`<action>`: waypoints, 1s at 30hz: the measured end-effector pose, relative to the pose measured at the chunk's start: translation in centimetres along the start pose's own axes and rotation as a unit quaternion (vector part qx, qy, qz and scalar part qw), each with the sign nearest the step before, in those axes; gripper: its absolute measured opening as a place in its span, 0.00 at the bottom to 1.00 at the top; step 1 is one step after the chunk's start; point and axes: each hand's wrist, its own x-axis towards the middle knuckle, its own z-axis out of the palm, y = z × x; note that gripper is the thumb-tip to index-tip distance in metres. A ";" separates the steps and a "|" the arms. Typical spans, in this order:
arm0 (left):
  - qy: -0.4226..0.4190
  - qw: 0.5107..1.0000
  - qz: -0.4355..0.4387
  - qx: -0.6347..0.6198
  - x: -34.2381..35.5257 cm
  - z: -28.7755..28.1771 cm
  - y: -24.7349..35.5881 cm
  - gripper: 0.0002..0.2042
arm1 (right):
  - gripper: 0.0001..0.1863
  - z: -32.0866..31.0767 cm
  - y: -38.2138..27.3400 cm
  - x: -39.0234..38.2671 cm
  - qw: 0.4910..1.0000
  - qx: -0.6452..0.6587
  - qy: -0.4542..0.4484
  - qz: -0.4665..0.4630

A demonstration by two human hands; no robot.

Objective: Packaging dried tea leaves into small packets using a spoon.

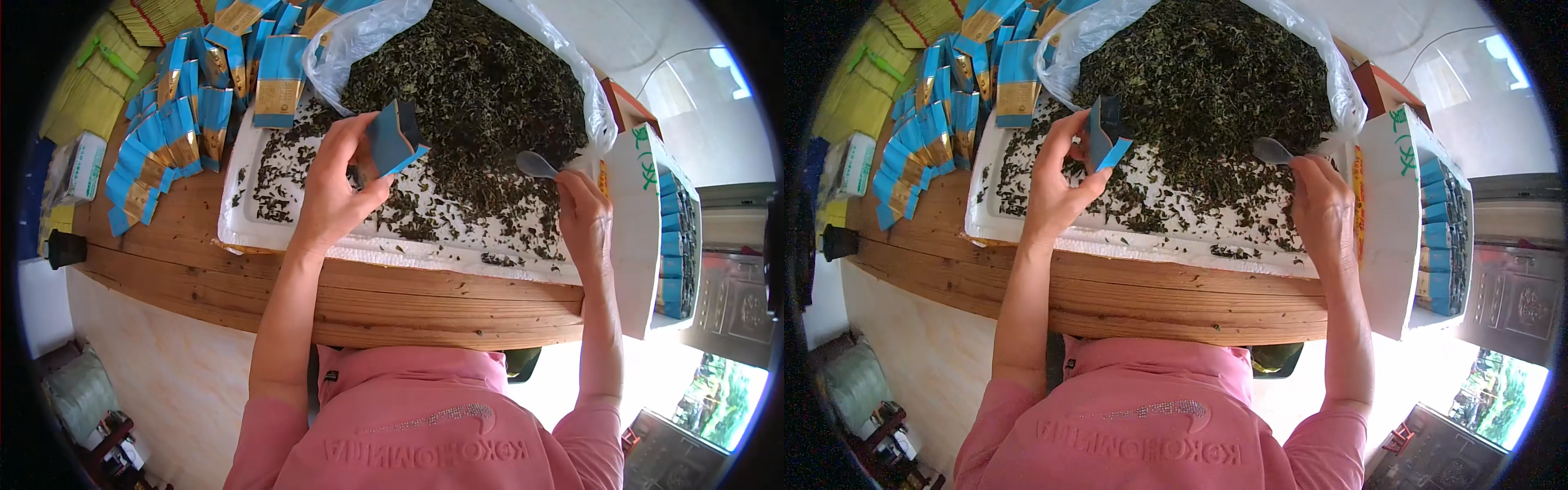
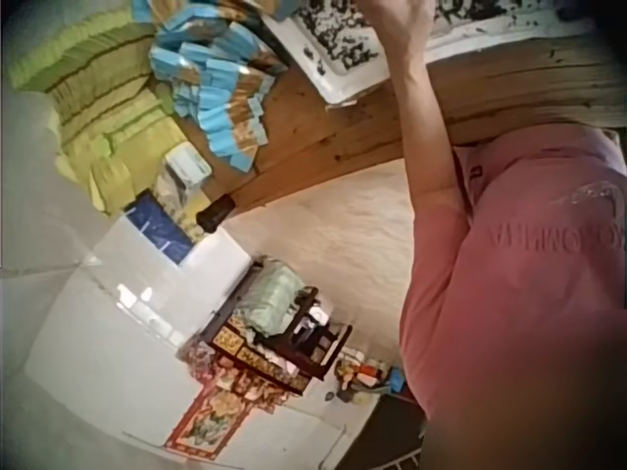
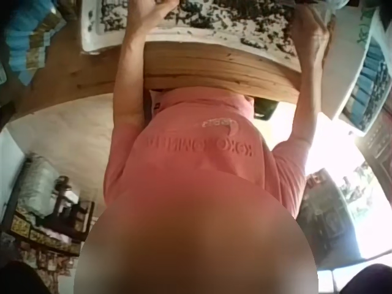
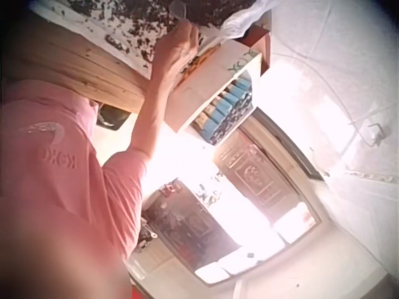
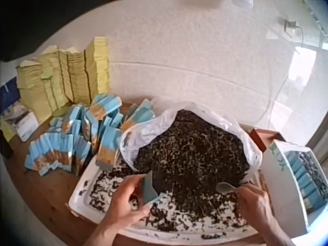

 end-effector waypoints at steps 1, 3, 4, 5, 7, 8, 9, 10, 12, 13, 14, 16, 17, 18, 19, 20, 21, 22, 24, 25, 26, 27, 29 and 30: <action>-0.001 1.000 0.000 -0.001 -0.1 0.0 0.0 0.30 | 0.08 0.7 0.4 -0.1 1.000 -0.001 -0.001 0.001; -0.003 1.000 -0.003 0.014 0.0 0.0 0.1 0.30 | 0.05 2.2 1.1 0.2 0.998 0.045 0.001 0.032; -0.003 1.000 -0.002 0.013 0.1 -0.1 0.1 0.30 | 0.06 3.2 0.8 0.5 0.995 0.078 -0.006 0.065; -0.004 1.000 -0.004 0.016 0.1 -0.1 0.1 0.30 | 0.07 4.1 0.4 1.2 0.996 0.082 0.015 0.038; -0.007 1.000 -0.003 0.017 0.3 0.1 0.2 0.30 | 0.07 6.2 0.1 2.2 0.979 0.183 0.020 0.090; -0.010 1.000 -0.004 0.021 0.2 0.1 0.1 0.30 | 0.07 7.5 -0.2 2.6 0.969 0.223 0.015 0.105; -0.013 1.000 -0.004 0.024 0.2 0.1 0.0 0.29 | 0.07 8.4 -0.6 3.1 0.958 0.261 0.011 0.120; -0.014 1.000 -0.002 0.025 0.4 0.0 0.0 0.29 | 0.07 8.6 -0.8 3.5 0.951 0.270 -0.011 0.149; -0.015 1.000 -0.018 0.007 0.3 0.0 0.2 0.29 | 0.07 9.1 -0.5 4.0 0.921 0.343 -0.012 0.184; -0.015 1.000 -0.018 0.007 0.3 0.0 0.2 0.29 | 0.07 9.1 -0.5 4.0 0.885 0.411 -0.012 0.219; -0.013 1.000 -0.011 0.011 0.3 0.0 0.2 0.29 | 0.07 9.0 -0.7 4.1 0.885 0.413 -0.014 0.217; -0.008 1.000 -0.004 0.017 0.2 -0.1 0.2 0.29 | 0.07 7.8 -1.2 4.3 0.862 0.460 -0.026 0.210; -0.011 1.000 -0.004 0.019 0.2 -0.1 0.0 0.29 | 0.07 7.2 -1.5 4.4 0.862 0.461 -0.027 0.207; -0.013 1.000 -0.004 0.021 0.2 -0.1 0.0 0.29 | 0.07 6.5 -1.8 4.6 0.862 0.467 -0.033 0.195; -0.010 1.000 -0.004 0.023 0.3 -0.1 0.0 0.29 | 0.07 5.7 -2.2 4.7 0.861 0.474 -0.039 0.182; -0.018 1.000 -0.005 0.020 0.3 0.0 -0.1 0.29 | 0.07 4.9 -2.7 4.8 0.861 0.475 -0.038 0.176; -0.024 0.999 -0.007 0.021 0.2 -0.1 -0.1 0.29 | 0.07 4.2 -3.5 5.0 0.860 0.478 -0.042 0.172; -0.018 1.000 -0.007 0.020 0.1 -0.1 -0.4 0.29 | 0.07 3.4 -4.4 5.2 0.865 0.474 -0.044 0.156; -0.022 1.000 -0.017 0.013 0.1 0.1 -0.4 0.29 | 0.07 1.7 -5.9 5.4 0.874 0.464 -0.048 0.138; -0.027 0.999 -0.028 0.007 0.0 0.0 -0.3 0.29 | 0.07 1.4 -6.4 5.6 0.873 0.465 -0.050 0.136; -0.026 0.999 -0.027 0.000 -0.1 0.1 -0.5 0.29 | 0.07 1.1 -6.8 5.7 0.890 0.438 -0.060 0.111; -0.024 0.999 -0.028 0.000 -0.1 0.0 -0.5 0.29 | 0.07 0.8 -7.2 5.8 0.905 0.410 -0.069 0.085; -0.020 0.999 -0.028 0.003 -0.2 0.0 -0.6 0.29 | 0.05 0.3 -8.8 6.0 0.919 0.382 -0.064 0.071; -0.020 0.999 -0.028 0.002 -0.1 0.0 -0.5 0.29 | 0.05 0.0 -9.3 6.1 0.950 0.308 -0.048 0.006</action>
